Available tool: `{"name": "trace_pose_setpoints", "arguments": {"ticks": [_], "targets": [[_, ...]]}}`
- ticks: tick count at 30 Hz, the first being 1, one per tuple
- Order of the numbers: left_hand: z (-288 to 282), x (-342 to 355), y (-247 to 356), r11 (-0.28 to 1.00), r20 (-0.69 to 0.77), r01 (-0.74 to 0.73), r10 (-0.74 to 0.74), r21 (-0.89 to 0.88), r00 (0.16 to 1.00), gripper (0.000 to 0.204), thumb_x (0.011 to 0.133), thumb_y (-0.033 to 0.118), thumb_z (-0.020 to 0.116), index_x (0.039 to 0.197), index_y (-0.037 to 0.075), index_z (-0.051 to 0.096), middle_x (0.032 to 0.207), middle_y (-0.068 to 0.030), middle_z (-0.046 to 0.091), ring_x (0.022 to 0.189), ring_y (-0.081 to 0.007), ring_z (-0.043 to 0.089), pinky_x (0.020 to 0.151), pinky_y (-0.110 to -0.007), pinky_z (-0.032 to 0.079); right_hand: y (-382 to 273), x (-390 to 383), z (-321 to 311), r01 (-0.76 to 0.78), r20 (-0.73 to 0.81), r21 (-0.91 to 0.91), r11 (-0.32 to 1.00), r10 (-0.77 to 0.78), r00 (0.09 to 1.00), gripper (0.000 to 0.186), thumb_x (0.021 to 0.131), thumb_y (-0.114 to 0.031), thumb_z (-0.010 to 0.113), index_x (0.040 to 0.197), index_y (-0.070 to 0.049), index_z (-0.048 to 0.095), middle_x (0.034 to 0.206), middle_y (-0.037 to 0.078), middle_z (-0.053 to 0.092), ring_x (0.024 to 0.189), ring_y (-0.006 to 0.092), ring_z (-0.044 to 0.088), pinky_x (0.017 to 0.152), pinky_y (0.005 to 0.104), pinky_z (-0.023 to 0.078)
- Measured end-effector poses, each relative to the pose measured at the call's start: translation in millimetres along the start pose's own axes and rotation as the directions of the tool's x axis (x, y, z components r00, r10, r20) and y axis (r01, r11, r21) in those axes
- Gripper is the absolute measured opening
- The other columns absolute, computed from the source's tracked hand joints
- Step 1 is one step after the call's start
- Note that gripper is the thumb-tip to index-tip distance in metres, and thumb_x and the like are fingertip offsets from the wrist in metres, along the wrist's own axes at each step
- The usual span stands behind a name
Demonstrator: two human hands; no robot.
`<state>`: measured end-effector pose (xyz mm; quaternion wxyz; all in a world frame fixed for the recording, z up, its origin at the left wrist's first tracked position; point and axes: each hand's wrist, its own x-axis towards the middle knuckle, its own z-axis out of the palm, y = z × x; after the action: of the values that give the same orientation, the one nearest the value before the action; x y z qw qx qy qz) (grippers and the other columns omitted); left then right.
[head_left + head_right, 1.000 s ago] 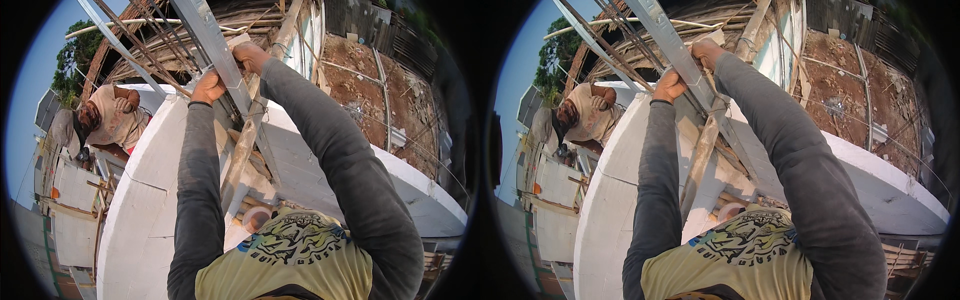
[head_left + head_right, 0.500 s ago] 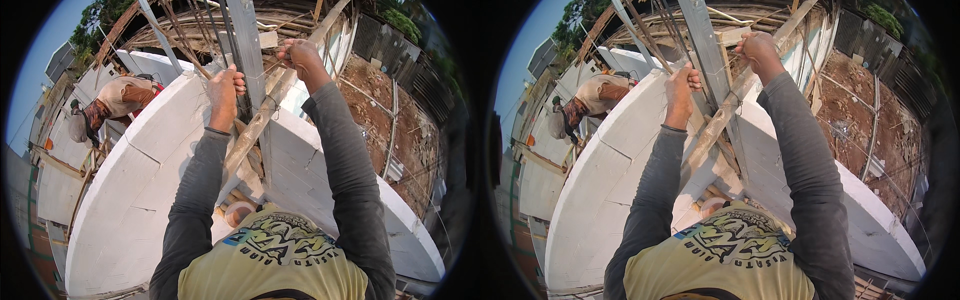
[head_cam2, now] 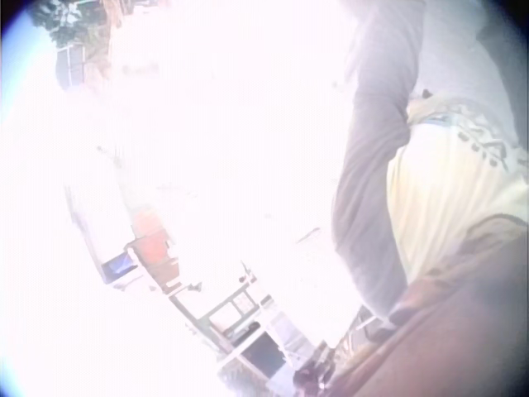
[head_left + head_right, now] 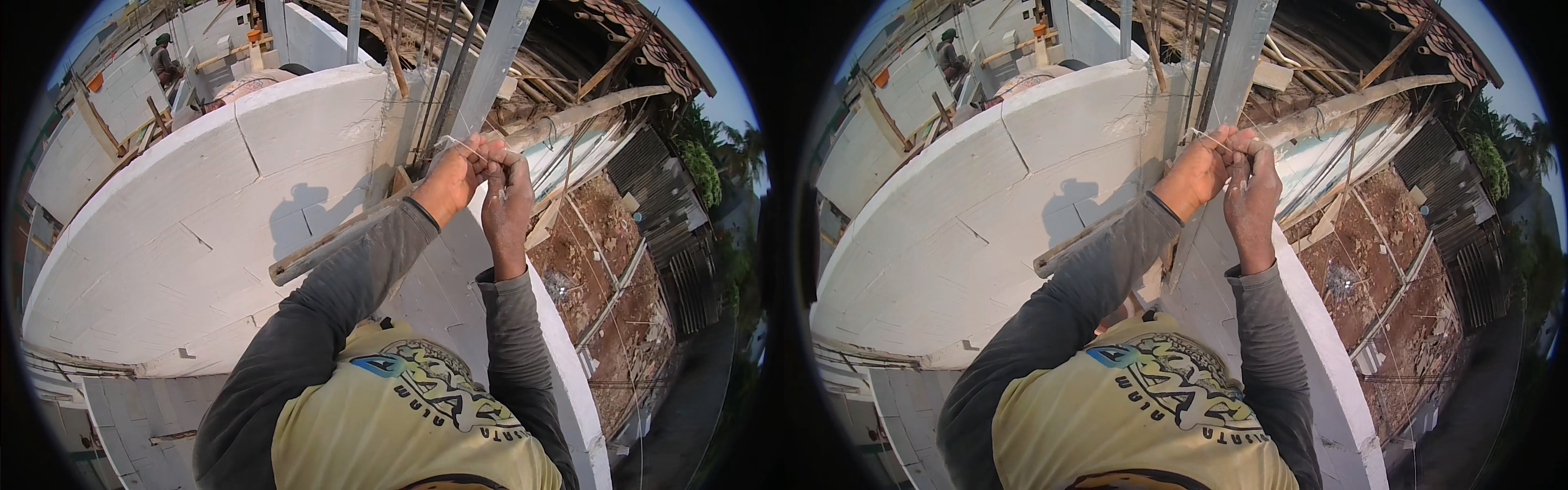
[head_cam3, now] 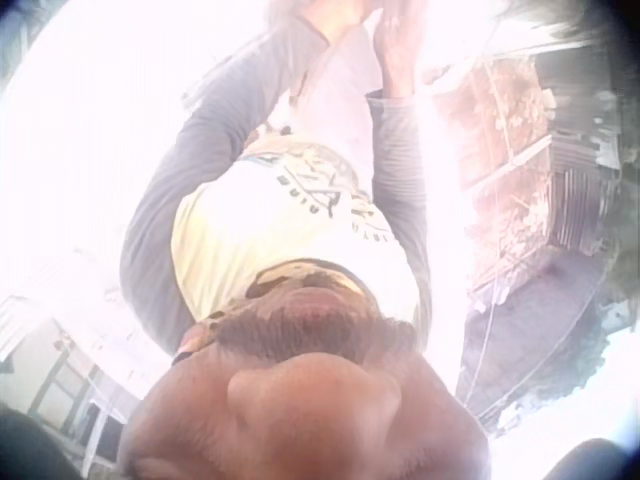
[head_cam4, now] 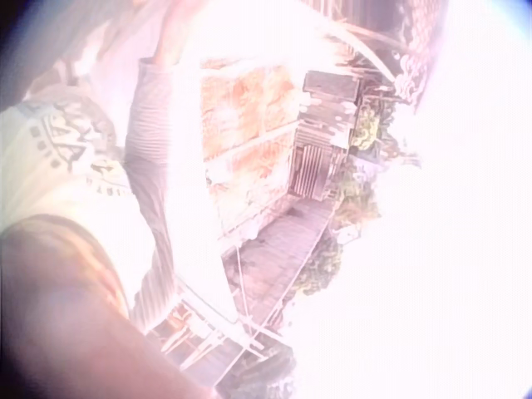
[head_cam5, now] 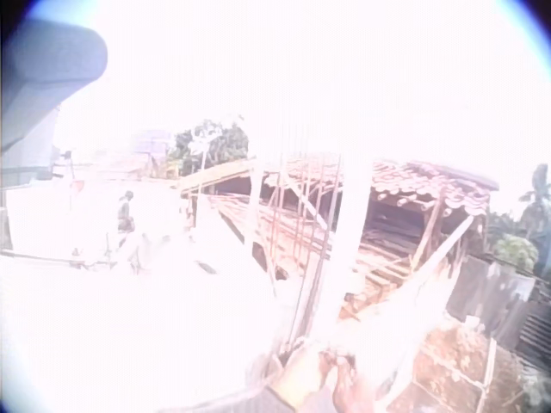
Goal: The person aligns metal tracks on top of a concrete block wall and secures them with wire while another person assists.
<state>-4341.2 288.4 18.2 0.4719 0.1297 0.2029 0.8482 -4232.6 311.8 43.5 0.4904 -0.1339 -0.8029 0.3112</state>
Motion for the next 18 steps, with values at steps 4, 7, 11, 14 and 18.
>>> {"name": "trace_pose_setpoints", "arguments": {"ticks": [4, 7, 11, 14, 18], "targets": [[-9.4, -9.7, 12.4, 0.998, -0.165, -0.054, 0.047, -0.036, 0.985, 0.022, 0.095, 0.024, 0.059, 0.108, 0.006, 0.055, 0.071, 0.0030, 0.052, 0.065, -0.0120, 0.051, 0.067, -0.031, 0.048, -10.2, -18.6, -7.2, 0.059, 0.084, 0.034, 0.998, -0.062, 0.995, 0.026, 0.092, 0.007, 0.048, 0.116, -0.001, 0.054, 0.099, 0.015, 0.066, 0.089, 0.0218, 0.067, 0.072, 0.0318, 0.054], [-17.8, -15.0, 26.0, 0.997, -0.175, -0.054, 0.062, 0.047, 0.983, 0.021, 0.096, 0.022, 0.058, 0.108, 0.006, 0.054, 0.064, 0.0049, 0.039, 0.056, -0.0094, 0.037, 0.059, -0.029, 0.042, -22.1, -25.4, -29.1, 0.002, 0.106, 0.015, 1.000, -0.004, 0.994, 0.032, 0.092, 0.006, 0.046, 0.123, -0.002, 0.053, 0.100, 0.014, 0.066, 0.092, 0.0208, 0.067, 0.073, 0.0325, 0.055], [-20.6, -24.0, 39.6, 0.965, -0.102, -0.045, 0.074, 0.259, 0.992, 0.020, 0.096, 0.022, 0.057, 0.106, 0.005, 0.055, 0.059, 0.0054, 0.033, 0.053, -0.0085, 0.032, 0.057, -0.026, 0.038, -30.9, -13.8, -70.7, 0.149, 0.064, -0.244, 0.958, -0.137, 0.988, 0.021, 0.095, -0.004, 0.052, 0.114, -0.002, 0.060, 0.104, 0.012, 0.065, 0.095, 0.0200, 0.067, 0.076, 0.0331, 0.055], [-48.3, -23.0, 57.4, 0.983, -0.128, -0.077, 0.099, 0.169, 0.987, 0.022, 0.095, 0.015, 0.059, 0.112, 0.002, 0.054, 0.068, -0.0003, 0.042, 0.058, -0.0122, 0.041, 0.062, -0.028, 0.045, -13.0, 5.6, -78.3, 0.293, 0.046, -0.441, 0.848, -0.304, 0.951, 0.020, 0.089, -0.006, 0.060, 0.108, -0.001, 0.063, 0.099, 0.015, 0.068, 0.090, 0.0272, 0.068, 0.078, 0.0365, 0.054], [-35.1, -20.7, 43.4, 0.981, -0.170, -0.087, 0.117, 0.171, 0.978, 0.023, 0.093, 0.013, 0.061, 0.109, -0.003, 0.055, 0.070, -0.0018, 0.043, 0.057, -0.0119, 0.042, 0.057, -0.028, 0.046, 14.5, 22.9, -104.1, 0.302, 0.199, -0.710, 0.636, -0.230, 0.952, 0.021, 0.085, -0.013, 0.062, 0.100, 0.001, 0.063, 0.091, 0.020, 0.067, 0.085, 0.0376, 0.065, 0.077, 0.0454, 0.050]]}}
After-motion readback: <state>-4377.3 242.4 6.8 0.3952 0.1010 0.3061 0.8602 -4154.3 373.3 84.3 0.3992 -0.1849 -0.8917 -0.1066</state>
